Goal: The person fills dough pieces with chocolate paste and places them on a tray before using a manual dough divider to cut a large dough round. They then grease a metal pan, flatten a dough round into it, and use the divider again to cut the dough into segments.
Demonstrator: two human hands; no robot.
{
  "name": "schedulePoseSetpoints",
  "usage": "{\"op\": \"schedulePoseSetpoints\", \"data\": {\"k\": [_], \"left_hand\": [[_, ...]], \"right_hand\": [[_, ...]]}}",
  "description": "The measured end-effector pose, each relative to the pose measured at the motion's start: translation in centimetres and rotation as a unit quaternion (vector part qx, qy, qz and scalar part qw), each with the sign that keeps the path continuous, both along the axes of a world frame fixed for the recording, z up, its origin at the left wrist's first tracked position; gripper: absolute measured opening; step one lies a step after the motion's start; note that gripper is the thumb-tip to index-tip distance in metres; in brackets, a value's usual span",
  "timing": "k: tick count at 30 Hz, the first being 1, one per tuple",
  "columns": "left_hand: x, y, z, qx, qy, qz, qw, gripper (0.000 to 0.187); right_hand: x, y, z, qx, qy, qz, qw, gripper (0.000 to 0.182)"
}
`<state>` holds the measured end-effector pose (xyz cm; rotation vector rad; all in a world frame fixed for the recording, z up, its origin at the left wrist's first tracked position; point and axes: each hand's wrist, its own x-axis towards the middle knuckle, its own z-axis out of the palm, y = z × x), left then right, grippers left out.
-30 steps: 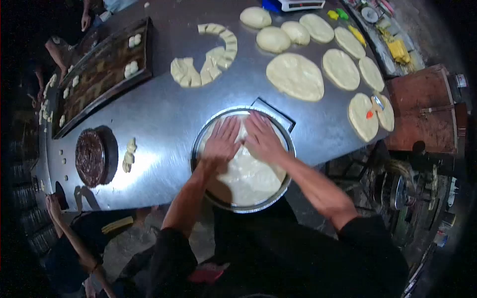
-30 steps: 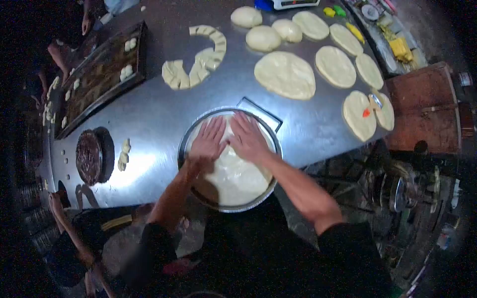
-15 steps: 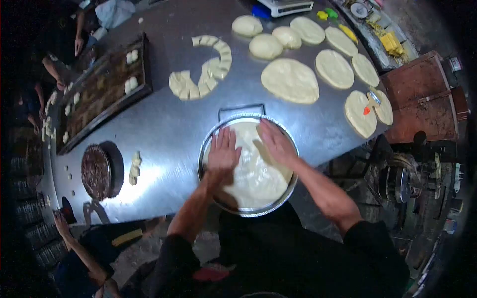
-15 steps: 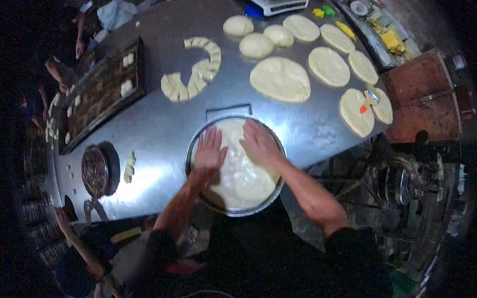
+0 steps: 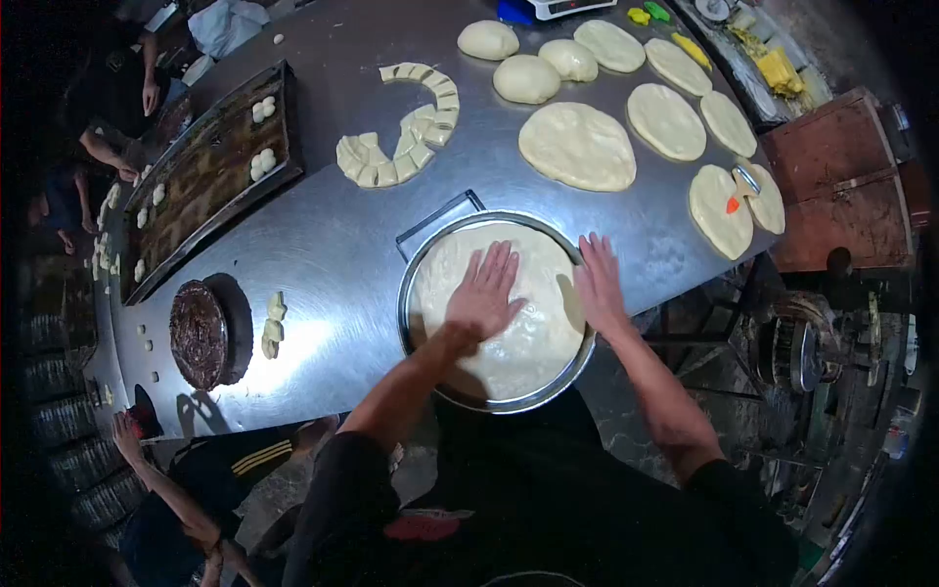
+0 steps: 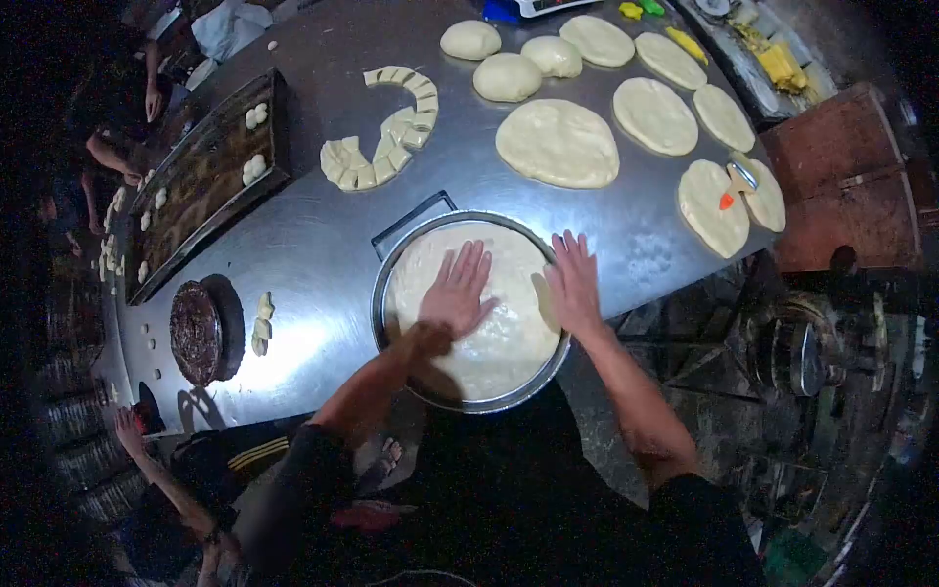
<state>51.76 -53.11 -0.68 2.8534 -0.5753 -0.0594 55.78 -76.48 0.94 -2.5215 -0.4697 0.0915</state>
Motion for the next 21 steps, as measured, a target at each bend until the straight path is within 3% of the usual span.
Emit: {"op": "schedulePoseSetpoints", "data": {"k": [5, 7, 8, 11, 12, 13, 15, 17, 19, 21], "left_hand": [[0.1, -1.7, -0.6, 0.007, 0.022, -0.016, 1.000, 0.075], [-1.4, -3.7, -0.9, -0.052, 0.046, -0.086, 0.994, 0.076], [-1.9, -5.1, 1.1, 0.009, 0.047, -0.077, 0.996, 0.076], [-0.6, -6.5, -0.2, -0.002, 0.022, -0.053, 0.998, 0.075], [0.0, -6.2, -0.6, -0.064, 0.024, -0.036, 0.997, 0.072], [0.8, -4.9, 0.4, -0.058, 0.013, -0.039, 0.997, 0.072], [2.1, -0.6, 2.5, -0.284, 0.034, 0.000, 0.958, 0.069], [2.8, 2.6, 0.8, -0.042, -0.027, -0.041, 0.998, 0.067], [1.3, 4.0, -0.6, -0.037, -0.018, -0.045, 0.998, 0.065], [-0.3, 3.8, -1.0, 0.003, -0.018, 0.069, 0.997, 0.068]], "right_hand": [[-0.7, 0.7, -0.9, 0.069, 0.048, -0.038, 0.996, 0.054], [-0.9, 0.9, -1.1, 0.040, 0.022, -0.029, 0.999, 0.055], [-0.8, 1.2, -1.4, 0.028, 0.009, -0.025, 0.999, 0.053], [1.1, 1.0, -0.5, 0.019, 0.017, 0.009, 1.000, 0.052], [1.7, 1.0, 0.4, 0.008, 0.004, 0.029, 1.000, 0.053], [2.0, 1.8, 1.5, 0.013, -0.009, 0.028, 0.999, 0.053], [1.3, 4.7, 3.6, -0.128, -0.099, -0.008, 0.987, 0.058], [-0.5, 8.3, 4.9, -0.123, -0.084, 0.075, 0.986, 0.059], [-1.8, 8.0, -1.4, -0.083, -0.093, 0.095, 0.988, 0.064], [0.3, 7.9, -1.9, -0.080, -0.058, 0.150, 0.984, 0.066]]}}
